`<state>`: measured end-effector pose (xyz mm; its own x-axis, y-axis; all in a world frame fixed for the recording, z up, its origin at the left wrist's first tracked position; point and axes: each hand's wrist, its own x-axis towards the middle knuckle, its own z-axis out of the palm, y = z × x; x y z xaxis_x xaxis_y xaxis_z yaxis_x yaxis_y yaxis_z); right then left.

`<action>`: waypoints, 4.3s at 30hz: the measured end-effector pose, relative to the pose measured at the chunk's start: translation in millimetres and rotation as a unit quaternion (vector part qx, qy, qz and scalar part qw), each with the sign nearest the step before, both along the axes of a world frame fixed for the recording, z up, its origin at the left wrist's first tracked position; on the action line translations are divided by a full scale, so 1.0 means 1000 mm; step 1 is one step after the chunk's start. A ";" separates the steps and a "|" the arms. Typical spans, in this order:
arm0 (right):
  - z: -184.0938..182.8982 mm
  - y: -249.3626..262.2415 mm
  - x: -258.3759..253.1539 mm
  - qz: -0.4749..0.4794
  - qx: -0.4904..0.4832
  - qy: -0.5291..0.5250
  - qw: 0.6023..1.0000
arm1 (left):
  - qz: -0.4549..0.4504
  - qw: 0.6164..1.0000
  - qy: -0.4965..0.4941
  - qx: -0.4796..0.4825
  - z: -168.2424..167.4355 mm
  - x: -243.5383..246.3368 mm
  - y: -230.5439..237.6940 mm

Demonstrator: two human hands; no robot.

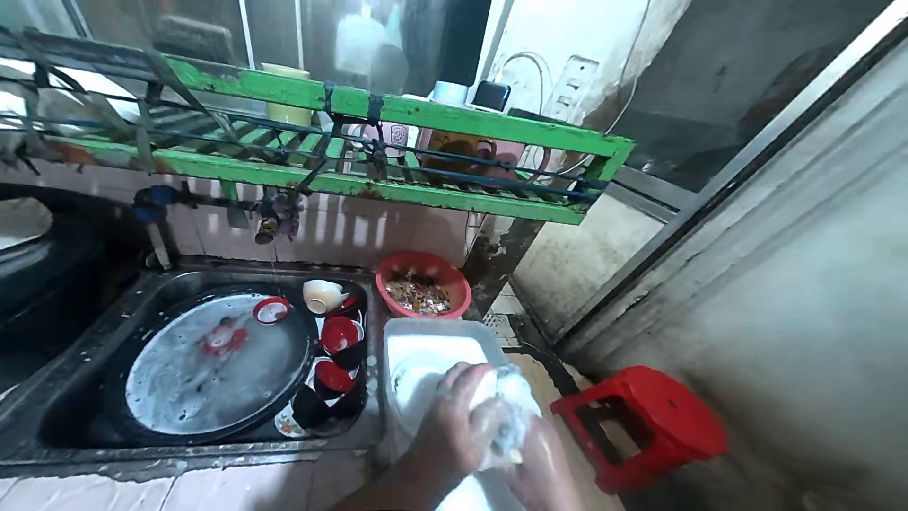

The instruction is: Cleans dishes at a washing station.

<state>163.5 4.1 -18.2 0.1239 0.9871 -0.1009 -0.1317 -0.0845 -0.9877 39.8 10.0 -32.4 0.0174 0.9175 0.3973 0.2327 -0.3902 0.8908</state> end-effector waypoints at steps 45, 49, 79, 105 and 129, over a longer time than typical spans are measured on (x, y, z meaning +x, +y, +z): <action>-0.052 0.008 0.051 0.325 -0.090 -0.537 0.773 | -0.181 0.725 0.545 -0.379 -0.016 -0.005 0.044; -0.035 0.003 0.062 0.149 -0.134 -0.355 0.913 | -0.176 0.816 0.406 -0.373 -0.017 -0.012 0.058; -0.012 0.011 -0.002 -0.044 0.145 -0.122 0.981 | 0.064 0.884 -0.386 -0.255 0.036 -0.020 -0.001; 0.045 0.050 0.032 0.125 0.035 -0.109 0.986 | -0.096 0.950 -0.130 -0.268 0.068 -0.035 -0.015; -0.006 0.050 0.021 0.239 0.412 -0.573 0.667 | -0.088 0.924 0.038 -0.370 0.056 -0.072 0.052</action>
<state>184.1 54.5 -24.0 -0.6945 0.6041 0.3907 0.5972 0.7869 -0.1552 -32.6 61.7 23.6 0.1945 0.9180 -0.3456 0.2972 0.2806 0.9126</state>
